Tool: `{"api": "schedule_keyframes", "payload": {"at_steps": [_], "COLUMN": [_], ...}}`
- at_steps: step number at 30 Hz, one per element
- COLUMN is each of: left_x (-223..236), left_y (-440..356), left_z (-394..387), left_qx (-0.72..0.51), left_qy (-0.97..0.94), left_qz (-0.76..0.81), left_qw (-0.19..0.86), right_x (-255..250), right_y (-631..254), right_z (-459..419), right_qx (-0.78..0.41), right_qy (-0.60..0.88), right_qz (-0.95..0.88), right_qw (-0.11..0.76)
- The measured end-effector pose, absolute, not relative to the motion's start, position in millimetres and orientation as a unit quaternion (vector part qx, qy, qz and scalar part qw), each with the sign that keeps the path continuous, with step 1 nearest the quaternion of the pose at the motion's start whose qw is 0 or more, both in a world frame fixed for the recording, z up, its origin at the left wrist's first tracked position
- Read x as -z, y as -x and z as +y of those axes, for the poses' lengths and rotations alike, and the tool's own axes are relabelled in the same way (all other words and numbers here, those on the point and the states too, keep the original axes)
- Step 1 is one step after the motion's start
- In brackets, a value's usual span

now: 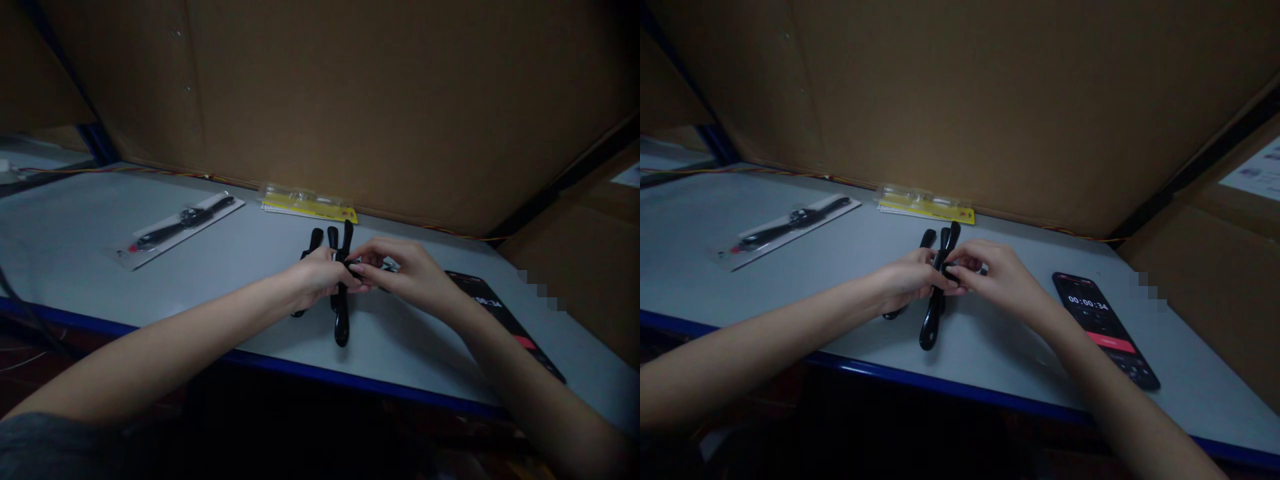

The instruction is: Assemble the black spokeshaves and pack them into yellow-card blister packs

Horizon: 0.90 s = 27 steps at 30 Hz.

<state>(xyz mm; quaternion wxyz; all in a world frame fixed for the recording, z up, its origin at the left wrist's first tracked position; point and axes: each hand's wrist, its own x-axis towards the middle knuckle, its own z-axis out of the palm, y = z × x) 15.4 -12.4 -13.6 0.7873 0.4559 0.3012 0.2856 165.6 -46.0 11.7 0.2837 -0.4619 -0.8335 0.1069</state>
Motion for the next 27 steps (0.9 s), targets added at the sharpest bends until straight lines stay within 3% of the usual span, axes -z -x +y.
{"api": "schedule_keyframes", "payload": {"at_steps": [7, 19, 27], "left_x": [12.7, 12.1, 7.0], "left_y": [-15.1, -15.4, -13.8], "left_z": [-11.7, -14.2, -15.5], "left_qx": [-0.292, -0.292, -0.267], "left_qy": [-0.45, -0.456, -0.436], "left_qz": [0.285, 0.283, 0.288], "left_qw": [0.794, 0.791, 0.809], "right_x": [-17.8, -10.0, -20.1], "right_y": [-170.4, -165.9, -169.5], "right_z": [-49.0, -41.5, -49.0], "right_qx": [-0.097, 0.062, -0.069], "right_qy": [0.438, 0.429, 0.444], "right_qz": [-0.858, -0.876, -0.844], "right_qw": [0.25, 0.209, 0.294]}}
